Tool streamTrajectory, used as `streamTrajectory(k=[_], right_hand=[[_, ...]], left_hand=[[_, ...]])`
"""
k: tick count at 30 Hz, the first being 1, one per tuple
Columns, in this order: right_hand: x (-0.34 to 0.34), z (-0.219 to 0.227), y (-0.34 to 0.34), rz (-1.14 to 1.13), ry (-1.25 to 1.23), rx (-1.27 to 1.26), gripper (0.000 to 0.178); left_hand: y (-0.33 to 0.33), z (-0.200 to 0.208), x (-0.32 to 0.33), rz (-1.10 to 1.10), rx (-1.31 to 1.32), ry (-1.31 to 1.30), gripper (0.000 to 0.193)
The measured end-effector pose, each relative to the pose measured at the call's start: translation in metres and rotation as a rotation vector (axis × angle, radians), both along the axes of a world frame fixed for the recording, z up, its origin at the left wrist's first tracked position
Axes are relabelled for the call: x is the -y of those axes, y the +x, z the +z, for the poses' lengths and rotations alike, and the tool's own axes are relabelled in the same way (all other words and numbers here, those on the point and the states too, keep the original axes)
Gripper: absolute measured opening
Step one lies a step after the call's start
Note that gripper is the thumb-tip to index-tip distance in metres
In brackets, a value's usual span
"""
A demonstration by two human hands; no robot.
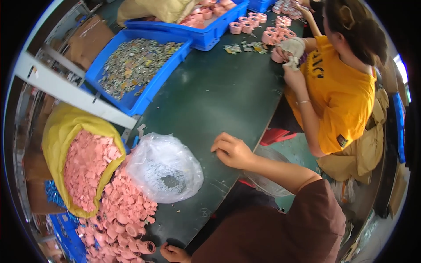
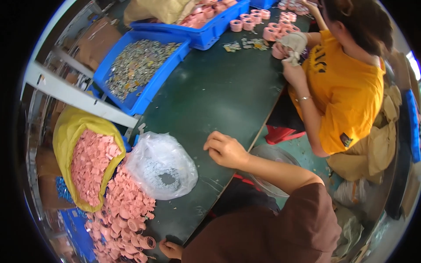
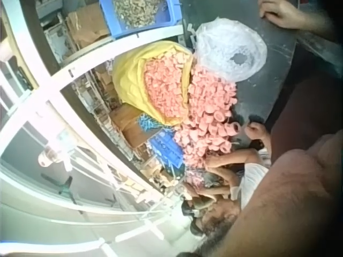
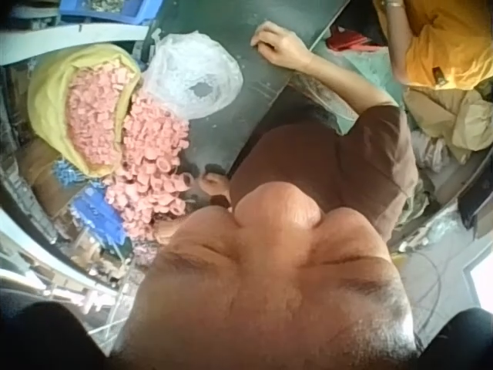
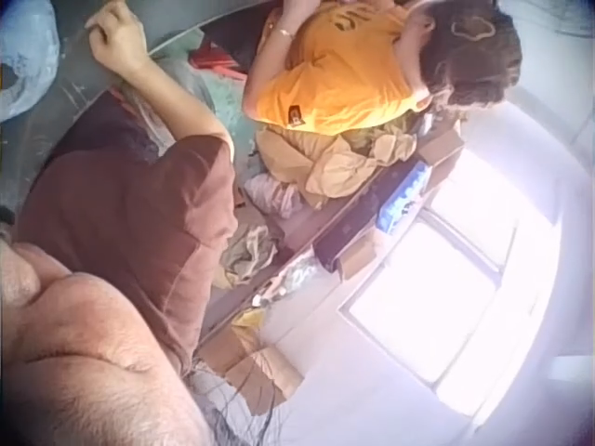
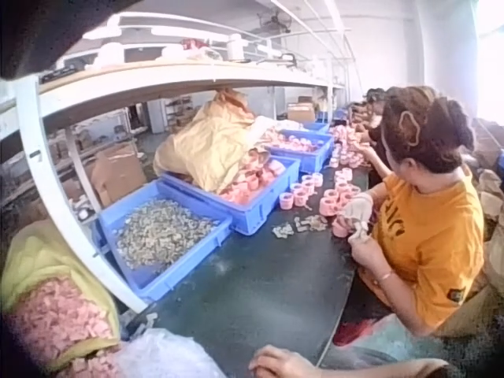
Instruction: The person assembles small plastic fan housings by hand, inserting electronic components into them.
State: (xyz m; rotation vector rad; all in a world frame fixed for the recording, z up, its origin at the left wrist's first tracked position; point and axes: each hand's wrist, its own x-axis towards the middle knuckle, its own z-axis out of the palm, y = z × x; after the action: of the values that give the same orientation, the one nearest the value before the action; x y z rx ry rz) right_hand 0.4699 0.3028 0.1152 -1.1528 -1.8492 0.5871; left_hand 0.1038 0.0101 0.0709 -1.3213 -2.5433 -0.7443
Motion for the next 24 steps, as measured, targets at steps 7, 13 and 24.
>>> streamTrajectory(k=[7, 13, 24], right_hand=[[-0.006, -0.005, -0.011, 0.03, 0.014, 0.032, 0.018], [-0.004, -0.023, 0.014, 0.056, -0.03, 0.02, 0.016], [-0.002, -0.013, -0.006, 0.085, -0.051, 0.135, 0.016]], left_hand=[[0.004, 0.0, 0.002, 0.029, -0.056, 0.103, 0.015], [0.01, 0.017, -0.017, -0.008, -0.039, 0.12, 0.012], [0.016, 0.018, -0.001, 0.0, -0.071, 0.238, 0.012]])
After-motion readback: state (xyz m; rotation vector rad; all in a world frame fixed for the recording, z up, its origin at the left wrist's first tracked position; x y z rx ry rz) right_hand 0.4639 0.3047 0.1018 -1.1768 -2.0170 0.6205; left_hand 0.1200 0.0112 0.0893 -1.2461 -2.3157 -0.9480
